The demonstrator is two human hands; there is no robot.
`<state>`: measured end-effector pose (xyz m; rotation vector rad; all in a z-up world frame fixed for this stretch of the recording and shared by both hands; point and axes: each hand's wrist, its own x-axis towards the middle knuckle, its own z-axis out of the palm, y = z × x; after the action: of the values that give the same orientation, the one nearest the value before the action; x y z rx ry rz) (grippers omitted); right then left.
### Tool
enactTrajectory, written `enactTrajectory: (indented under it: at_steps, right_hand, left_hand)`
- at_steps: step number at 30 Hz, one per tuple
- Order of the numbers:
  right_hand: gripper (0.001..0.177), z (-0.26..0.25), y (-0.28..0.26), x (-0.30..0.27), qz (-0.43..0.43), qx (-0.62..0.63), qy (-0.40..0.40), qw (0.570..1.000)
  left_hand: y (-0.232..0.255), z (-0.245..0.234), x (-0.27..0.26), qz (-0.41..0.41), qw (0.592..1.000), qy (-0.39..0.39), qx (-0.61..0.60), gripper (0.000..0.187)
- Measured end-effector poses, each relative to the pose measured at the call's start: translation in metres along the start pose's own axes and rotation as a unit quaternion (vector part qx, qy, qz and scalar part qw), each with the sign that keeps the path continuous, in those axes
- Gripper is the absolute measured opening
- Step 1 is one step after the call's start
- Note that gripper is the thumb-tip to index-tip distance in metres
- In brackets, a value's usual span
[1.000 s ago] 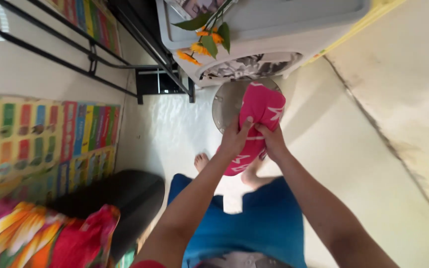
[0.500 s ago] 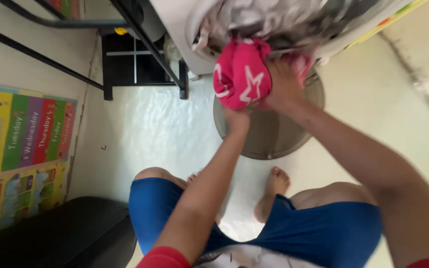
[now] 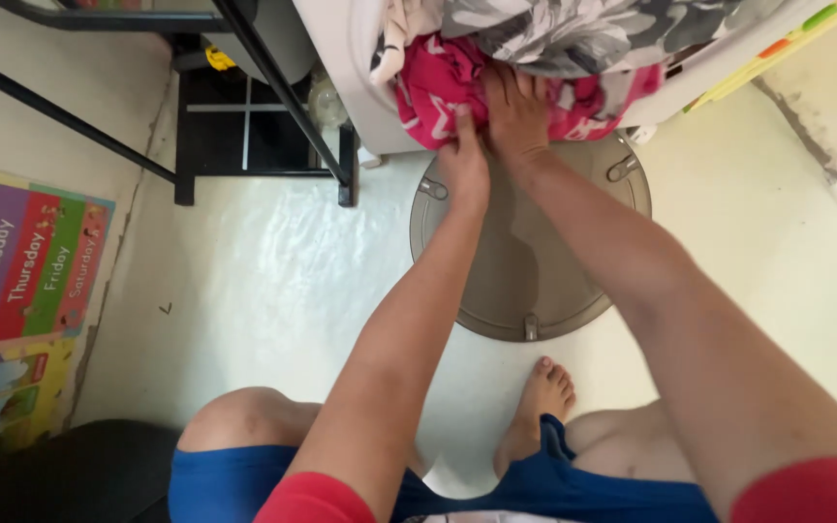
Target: The person places several pillows and blankets into a washing machine and closes the door. They then pick up a mattress from the floor and move it to a different spot in the room.
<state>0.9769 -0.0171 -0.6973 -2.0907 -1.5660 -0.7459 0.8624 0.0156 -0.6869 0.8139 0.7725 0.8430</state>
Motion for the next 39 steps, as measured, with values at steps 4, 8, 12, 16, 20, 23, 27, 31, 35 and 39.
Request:
enactTrajectory:
  at_steps: [4, 8, 12, 16, 20, 23, 27, 31, 35, 39]
  right_hand:
    - [0.054, 0.026, 0.003, -0.003, 0.030, 0.099, -0.008, 0.995]
    - [0.039, 0.063, 0.014, -0.009, 0.087, 0.132, -0.022, 0.987]
    - [0.060, -0.030, -0.017, -0.012, 0.016, 0.126, -0.022, 0.992]
    - [0.041, -0.055, 0.001, -0.050, 0.054, 0.042, -0.191, 0.979]
    - [0.055, -0.045, 0.032, -0.084, 0.125, -0.101, -0.098, 0.982]
    - [0.037, -0.040, 0.055, -0.069, 0.081, -0.084, -0.037, 0.993]
    - [0.013, 0.033, 0.106, -0.082, 0.173, -0.028, -0.110, 0.978]
    - [0.027, 0.014, 0.082, -0.040, 0.302, 0.151, -0.052, 0.940]
    - [0.028, 0.023, 0.085, -0.041, 0.235, -0.063, -0.337, 0.910]
    - [0.035, -0.019, 0.056, -0.060, 0.222, 0.000, -0.314, 0.923]
  left_hand:
    - [0.013, -0.033, -0.009, 0.282, 0.912, -0.026, 0.297, 0.037]
    - [0.050, -0.043, 0.042, 0.612, 0.524, -0.155, 0.572, 0.050]
    - [0.047, -0.039, 0.094, 0.608, 0.412, -0.147, 0.662, 0.064]
    - [0.031, -0.033, 0.137, 0.540, 0.354, -0.167, 0.745, 0.054]
    - [0.028, -0.020, 0.146, 0.366, 0.399, -0.203, 0.816, 0.025]
    - [0.036, -0.010, 0.148, 0.295, 0.476, -0.233, 0.795, 0.026]
    - [0.025, -0.020, 0.153, 0.347, 0.431, -0.207, 0.807, 0.020]
    - [0.042, -0.029, 0.093, 0.456, 0.330, -0.182, 0.806, 0.034]
    - [0.051, -0.047, 0.054, 0.575, 0.219, -0.177, 0.768, 0.059]
    - [0.022, -0.054, 0.095, 0.630, 0.273, -0.166, 0.708, 0.053]
